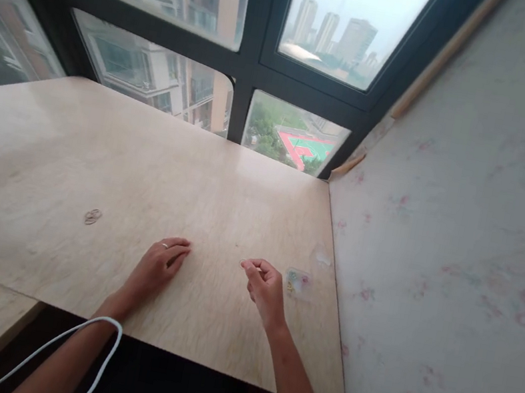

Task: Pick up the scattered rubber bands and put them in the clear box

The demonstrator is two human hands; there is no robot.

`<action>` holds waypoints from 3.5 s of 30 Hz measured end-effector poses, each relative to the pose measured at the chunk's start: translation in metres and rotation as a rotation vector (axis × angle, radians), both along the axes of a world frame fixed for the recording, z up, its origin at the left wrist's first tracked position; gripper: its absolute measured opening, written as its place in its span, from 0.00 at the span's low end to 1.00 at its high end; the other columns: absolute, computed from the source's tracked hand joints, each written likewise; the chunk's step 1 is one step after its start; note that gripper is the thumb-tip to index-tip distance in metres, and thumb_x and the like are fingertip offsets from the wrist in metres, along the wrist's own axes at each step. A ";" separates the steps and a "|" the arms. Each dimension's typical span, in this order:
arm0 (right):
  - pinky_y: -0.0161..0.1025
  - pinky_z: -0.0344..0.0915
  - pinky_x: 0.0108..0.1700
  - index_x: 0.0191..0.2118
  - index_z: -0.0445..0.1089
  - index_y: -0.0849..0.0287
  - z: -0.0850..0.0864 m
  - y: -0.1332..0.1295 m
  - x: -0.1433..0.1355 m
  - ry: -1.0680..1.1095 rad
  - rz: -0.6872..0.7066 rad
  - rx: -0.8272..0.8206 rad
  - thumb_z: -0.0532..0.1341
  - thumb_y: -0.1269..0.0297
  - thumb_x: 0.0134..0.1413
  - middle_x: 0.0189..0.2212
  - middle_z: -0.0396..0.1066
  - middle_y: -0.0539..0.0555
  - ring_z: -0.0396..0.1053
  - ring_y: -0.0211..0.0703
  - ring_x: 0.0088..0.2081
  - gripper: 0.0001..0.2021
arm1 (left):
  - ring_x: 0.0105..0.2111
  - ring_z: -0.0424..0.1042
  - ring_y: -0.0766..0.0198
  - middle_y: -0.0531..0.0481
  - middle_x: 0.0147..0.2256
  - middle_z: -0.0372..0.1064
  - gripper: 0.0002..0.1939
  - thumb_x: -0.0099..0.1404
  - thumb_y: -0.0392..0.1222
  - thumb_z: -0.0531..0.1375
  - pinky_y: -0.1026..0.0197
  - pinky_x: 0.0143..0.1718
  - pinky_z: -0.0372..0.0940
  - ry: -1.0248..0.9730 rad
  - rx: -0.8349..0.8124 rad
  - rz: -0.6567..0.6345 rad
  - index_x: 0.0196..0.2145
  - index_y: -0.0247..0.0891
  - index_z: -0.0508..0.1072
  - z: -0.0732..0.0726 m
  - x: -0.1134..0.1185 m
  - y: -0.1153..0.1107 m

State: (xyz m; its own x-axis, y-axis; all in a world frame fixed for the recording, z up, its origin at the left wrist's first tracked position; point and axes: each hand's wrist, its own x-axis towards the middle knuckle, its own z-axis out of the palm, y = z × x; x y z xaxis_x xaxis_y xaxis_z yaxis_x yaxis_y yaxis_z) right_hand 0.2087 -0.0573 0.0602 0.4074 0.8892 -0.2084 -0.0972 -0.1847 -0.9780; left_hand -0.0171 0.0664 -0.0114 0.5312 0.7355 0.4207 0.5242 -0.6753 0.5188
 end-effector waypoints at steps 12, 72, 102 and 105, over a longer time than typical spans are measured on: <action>0.30 0.42 0.17 0.39 0.74 0.64 -0.021 -0.084 0.097 -0.413 -0.408 -0.104 0.61 0.48 0.48 0.14 0.50 0.42 0.45 0.31 0.16 0.22 | 0.47 0.70 0.52 0.43 0.45 0.72 0.13 0.65 0.42 0.52 0.47 0.50 0.65 0.044 0.017 0.000 0.40 0.38 0.75 0.002 0.002 0.001; 0.33 0.74 0.35 0.37 0.79 0.52 -0.075 -0.086 0.048 -0.868 0.056 -0.010 0.59 0.45 0.49 0.35 0.79 0.53 0.77 0.48 0.35 0.19 | 0.36 0.69 0.58 0.45 0.38 0.69 0.11 0.63 0.41 0.52 0.57 0.41 0.64 0.305 -0.144 0.505 0.34 0.37 0.73 0.028 -0.154 0.078; 0.33 0.73 0.33 0.39 0.77 0.56 -0.069 -0.083 0.032 -1.007 0.057 0.106 0.53 0.52 0.60 0.35 0.79 0.54 0.78 0.45 0.34 0.18 | 0.25 0.66 0.71 0.46 0.32 0.74 0.20 0.52 0.47 0.68 0.66 0.25 0.60 -0.762 -1.057 0.028 0.40 0.33 0.72 0.080 0.003 0.001; 0.34 0.73 0.34 0.40 0.77 0.57 -0.067 -0.083 0.032 -0.981 0.064 0.100 0.53 0.54 0.61 0.36 0.79 0.55 0.78 0.45 0.34 0.18 | 0.25 0.67 0.69 0.45 0.32 0.75 0.17 0.53 0.48 0.67 0.66 0.25 0.60 -0.690 -1.033 0.004 0.36 0.33 0.73 0.080 0.037 -0.009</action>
